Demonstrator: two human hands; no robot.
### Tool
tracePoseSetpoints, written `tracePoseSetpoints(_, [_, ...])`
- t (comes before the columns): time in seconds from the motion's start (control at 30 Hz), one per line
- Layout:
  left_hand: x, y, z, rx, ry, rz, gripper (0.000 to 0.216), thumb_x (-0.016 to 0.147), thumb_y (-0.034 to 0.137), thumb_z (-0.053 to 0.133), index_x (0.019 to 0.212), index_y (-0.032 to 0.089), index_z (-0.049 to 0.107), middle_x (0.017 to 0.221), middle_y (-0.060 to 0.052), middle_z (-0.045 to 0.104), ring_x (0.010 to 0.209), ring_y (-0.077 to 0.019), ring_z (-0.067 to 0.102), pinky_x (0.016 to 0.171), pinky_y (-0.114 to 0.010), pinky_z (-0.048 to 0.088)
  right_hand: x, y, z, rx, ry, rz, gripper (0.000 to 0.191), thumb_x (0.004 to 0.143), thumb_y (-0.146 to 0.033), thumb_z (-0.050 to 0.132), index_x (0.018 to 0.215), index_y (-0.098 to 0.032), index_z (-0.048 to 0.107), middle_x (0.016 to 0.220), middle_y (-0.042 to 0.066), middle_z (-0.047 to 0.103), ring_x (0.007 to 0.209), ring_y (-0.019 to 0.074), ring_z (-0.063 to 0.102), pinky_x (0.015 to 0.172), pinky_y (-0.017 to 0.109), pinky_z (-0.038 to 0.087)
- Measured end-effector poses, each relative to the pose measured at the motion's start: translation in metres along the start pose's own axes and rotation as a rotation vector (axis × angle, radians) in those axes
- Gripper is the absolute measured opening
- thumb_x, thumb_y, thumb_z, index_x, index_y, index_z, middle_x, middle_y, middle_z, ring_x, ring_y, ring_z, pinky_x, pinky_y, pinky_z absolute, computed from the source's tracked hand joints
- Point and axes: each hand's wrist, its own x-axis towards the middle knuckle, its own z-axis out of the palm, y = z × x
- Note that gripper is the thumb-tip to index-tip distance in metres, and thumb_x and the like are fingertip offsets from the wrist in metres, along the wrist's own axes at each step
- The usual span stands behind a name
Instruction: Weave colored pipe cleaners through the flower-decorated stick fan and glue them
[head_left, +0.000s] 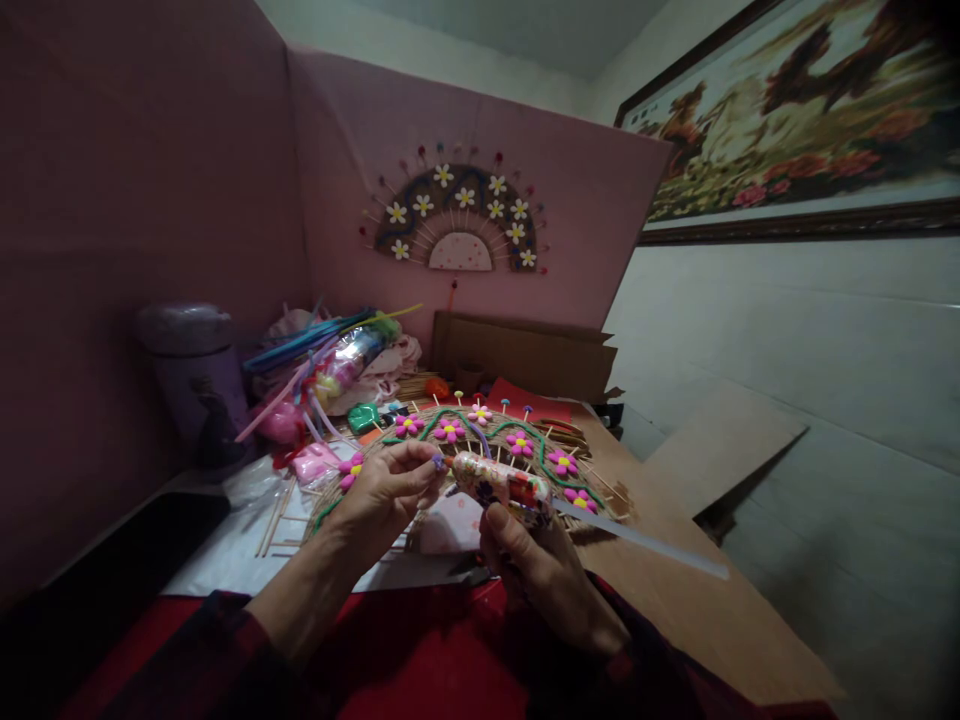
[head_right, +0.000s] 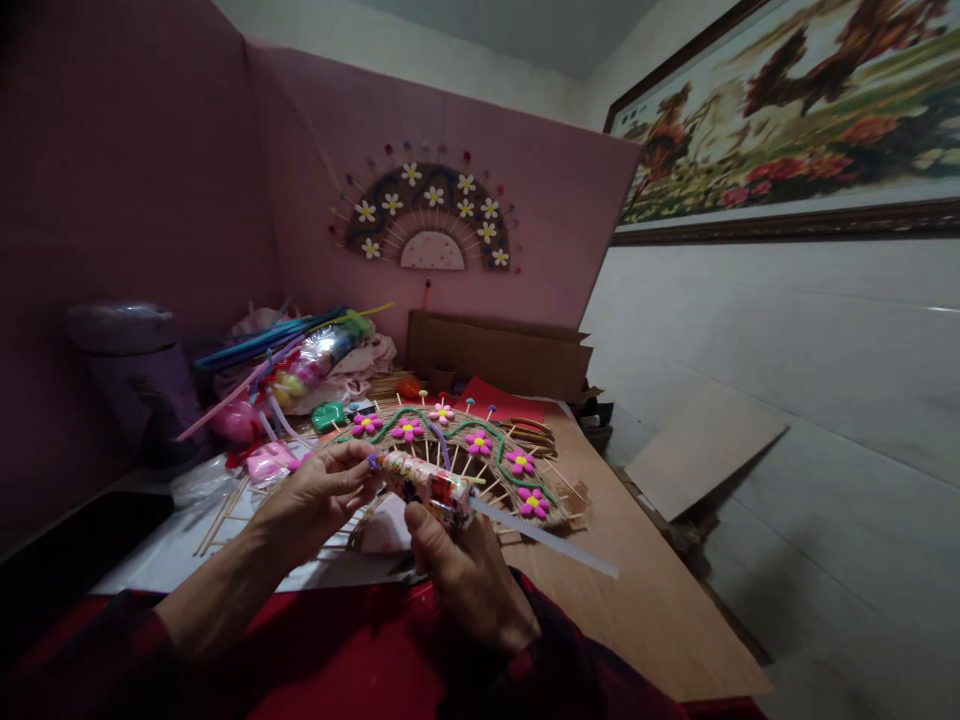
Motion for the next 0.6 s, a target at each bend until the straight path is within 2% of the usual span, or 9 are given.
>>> tracePoseSetpoints(0.33, [-0.0022, 0.0025, 0.004, -0.016, -0.013, -0.014, 0.015, 0.059, 0.012, 0.074, 0.069, 0.01, 0.064, 0.067, -0.003, 0.062, 0.057, -0.0071, 0.053, 0.049, -0.017, 0.036, 0.0001, -0.0013, 0.0008, 0.006, 0.004, -0.003, 0.042, 0.088, -0.049, 0.039, 0.062, -0.017, 0.05, 0.053, -0.002, 0.043, 0.05, 0.0088, 0.039, 0.044, 0.022, 0.028])
tracePoseSetpoints(0.6, [-0.0019, 0.0032, 0.0046, -0.026, 0.0, -0.014, 0.015, 0.057, 0.01, 0.075, 0.068, 0.009, 0.064, 0.065, -0.003, 0.061, 0.057, -0.0072, 0.054, 0.049, -0.016, 0.037, -0.0001, 0.0011, 0.0, -0.024, 0.004, -0.022, 0.045, 0.087, -0.05, 0.039, 0.06, -0.017, 0.052, 0.05, -0.002, 0.043, 0.05, 0.0094, 0.04, 0.046, 0.022, 0.031])
